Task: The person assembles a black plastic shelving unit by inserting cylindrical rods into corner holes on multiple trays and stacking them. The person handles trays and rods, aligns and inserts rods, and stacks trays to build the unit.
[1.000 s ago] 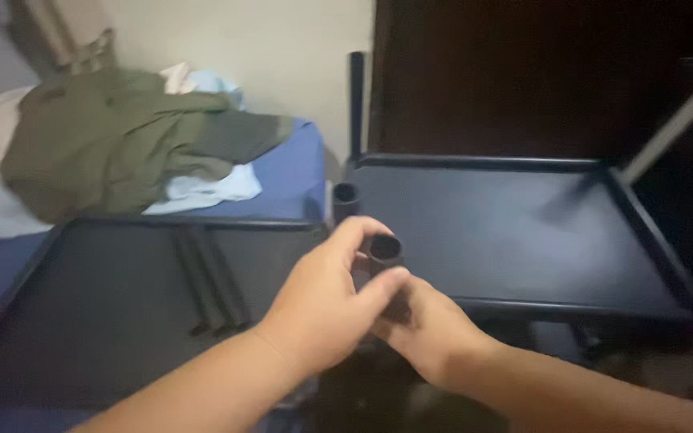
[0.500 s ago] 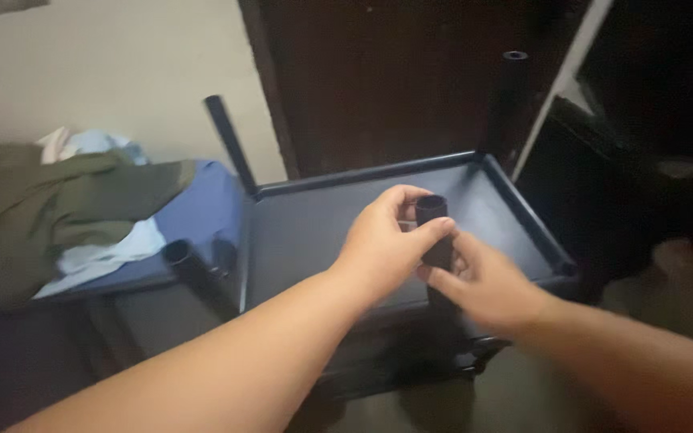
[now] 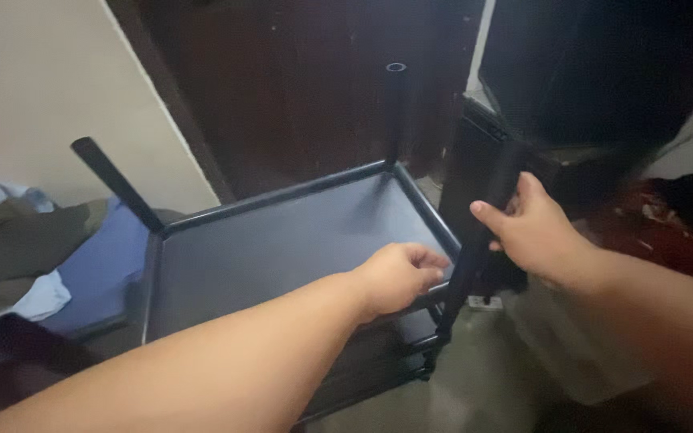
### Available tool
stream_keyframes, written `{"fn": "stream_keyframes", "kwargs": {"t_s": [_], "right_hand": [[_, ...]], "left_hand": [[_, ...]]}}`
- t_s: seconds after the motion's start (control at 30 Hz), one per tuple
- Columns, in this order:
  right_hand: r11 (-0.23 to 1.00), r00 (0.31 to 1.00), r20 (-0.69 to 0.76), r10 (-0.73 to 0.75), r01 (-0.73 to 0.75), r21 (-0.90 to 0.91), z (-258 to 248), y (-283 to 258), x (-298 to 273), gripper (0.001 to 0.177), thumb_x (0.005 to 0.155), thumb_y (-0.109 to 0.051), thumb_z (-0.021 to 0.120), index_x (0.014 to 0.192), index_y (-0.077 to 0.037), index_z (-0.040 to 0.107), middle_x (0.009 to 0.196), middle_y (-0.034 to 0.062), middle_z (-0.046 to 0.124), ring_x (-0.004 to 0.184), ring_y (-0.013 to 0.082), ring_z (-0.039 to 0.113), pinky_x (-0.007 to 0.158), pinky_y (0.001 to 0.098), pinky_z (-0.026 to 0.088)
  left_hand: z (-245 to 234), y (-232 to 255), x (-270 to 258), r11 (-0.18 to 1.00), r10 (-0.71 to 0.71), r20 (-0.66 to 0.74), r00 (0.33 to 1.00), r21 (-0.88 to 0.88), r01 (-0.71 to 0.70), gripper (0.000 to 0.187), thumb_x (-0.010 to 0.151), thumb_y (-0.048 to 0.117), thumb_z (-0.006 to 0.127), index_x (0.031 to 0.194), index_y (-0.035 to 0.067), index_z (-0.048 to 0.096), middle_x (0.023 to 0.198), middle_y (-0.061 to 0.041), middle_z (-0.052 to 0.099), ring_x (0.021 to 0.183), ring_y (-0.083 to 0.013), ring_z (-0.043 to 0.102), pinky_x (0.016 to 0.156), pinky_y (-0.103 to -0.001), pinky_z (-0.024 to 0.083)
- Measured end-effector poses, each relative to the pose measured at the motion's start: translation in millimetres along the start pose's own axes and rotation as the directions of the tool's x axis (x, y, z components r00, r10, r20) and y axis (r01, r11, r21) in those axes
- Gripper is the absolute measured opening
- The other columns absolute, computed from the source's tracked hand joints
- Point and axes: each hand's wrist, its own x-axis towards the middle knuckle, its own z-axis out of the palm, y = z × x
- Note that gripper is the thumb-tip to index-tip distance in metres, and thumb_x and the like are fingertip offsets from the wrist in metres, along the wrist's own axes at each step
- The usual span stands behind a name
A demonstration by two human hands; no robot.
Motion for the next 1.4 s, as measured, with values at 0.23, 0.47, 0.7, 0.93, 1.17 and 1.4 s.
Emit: {"fn": "stream_keyframes", "kwargs": {"t_s": [0.23,0.47,0.7,0.93,1.17,1.4], "right_hand": [[0.998,0.998,-0.058,-0.012,0.008,-0.065,-19.4,28.9,24.7,0.04,0.097,-0.026,0.07,0.117,0.0,0.047,0.096,0.0182,0.067,0.08,0.0218,0.07,0.066,0.0362,0.059],[0.987,0.991,-0.067,-0.115,0.106,-0.124,-19.8,47.5,33.3,0.044,0.096,-0.028,0.073,0.115,0.002,0.046,0.076,0.0167,0.069,0.066,0.022,0.069,0.06,0.0364,0.053],[0.984,0.992,-0.068,-0.104,0.093,-0.152,-24.6,51.3,36.8,0.048,0.095,-0.028,0.072,0.119,0.005,0.046,0.071,0.0169,0.066,0.063,0.0227,0.066,0.056,0.0384,0.051],[0.95,0.965,-0.136,-0.225,0.187,-0.25,-23.1,48.9,36.4,0.061,0.092,-0.032,0.076,0.126,0.01,0.047,0.08,0.0205,0.066,0.072,0.0261,0.067,0.064,0.0401,0.053],[0.965,0.997,0.021,-0.076,0.078,-0.251,-15.4,34.8,18.2,0.049,0.09,-0.029,0.074,0.124,0.0,0.055,0.097,0.0221,0.072,0.089,0.033,0.074,0.078,0.045,0.057],[0.955,0.989,0.073,-0.128,0.142,-0.261,-8.2,29.3,16.5,0.053,0.085,-0.022,0.074,0.133,-0.009,0.057,0.117,0.0154,0.072,0.11,0.0292,0.071,0.092,0.0426,0.055]], "left_hand": [[25.2,-18.8,11.9,0.948,-0.277,0.006,0.961,-0.159,0.275,0.034,0.095,0.022,0.066,0.126,0.009,0.07,0.107,-0.008,0.074,0.092,-0.0176,0.067,0.075,-0.033,0.053],[31.8,-15.1,19.6,0.946,-0.284,0.007,0.959,-0.158,0.281,0.032,0.092,0.022,0.066,0.122,0.01,0.07,0.099,-0.002,0.072,0.085,-0.0139,0.065,0.067,-0.032,0.05],[36.9,24.4,49.1,0.959,-0.17,0.04,0.985,-0.225,0.174,0.029,0.096,0.02,0.063,0.121,0.007,0.067,0.095,-0.006,0.069,0.081,-0.0164,0.062,0.066,-0.032,0.05],[39.3,47.2,62.8,0.981,-0.019,-0.017,1.0,-0.192,0.015,0.039,0.095,0.02,0.064,0.13,0.003,0.065,0.108,-0.007,0.072,0.089,-0.0142,0.067,0.075,-0.03,0.055],[33.8,55.5,66.6,0.969,0.152,-0.178,0.972,-0.168,-0.182,0.068,0.088,0.022,0.068,0.15,0.01,0.042,0.113,-0.012,0.069,0.086,-0.0145,0.066,0.071,-0.03,0.055],[22.9,88.9,67.2,0.955,0.289,-0.227,0.93,-0.001,-0.297,0.066,0.088,0.038,0.071,0.144,0.009,0.052,0.127,-0.017,0.068,0.112,-0.0258,0.07,0.09,-0.038,0.056]]}}
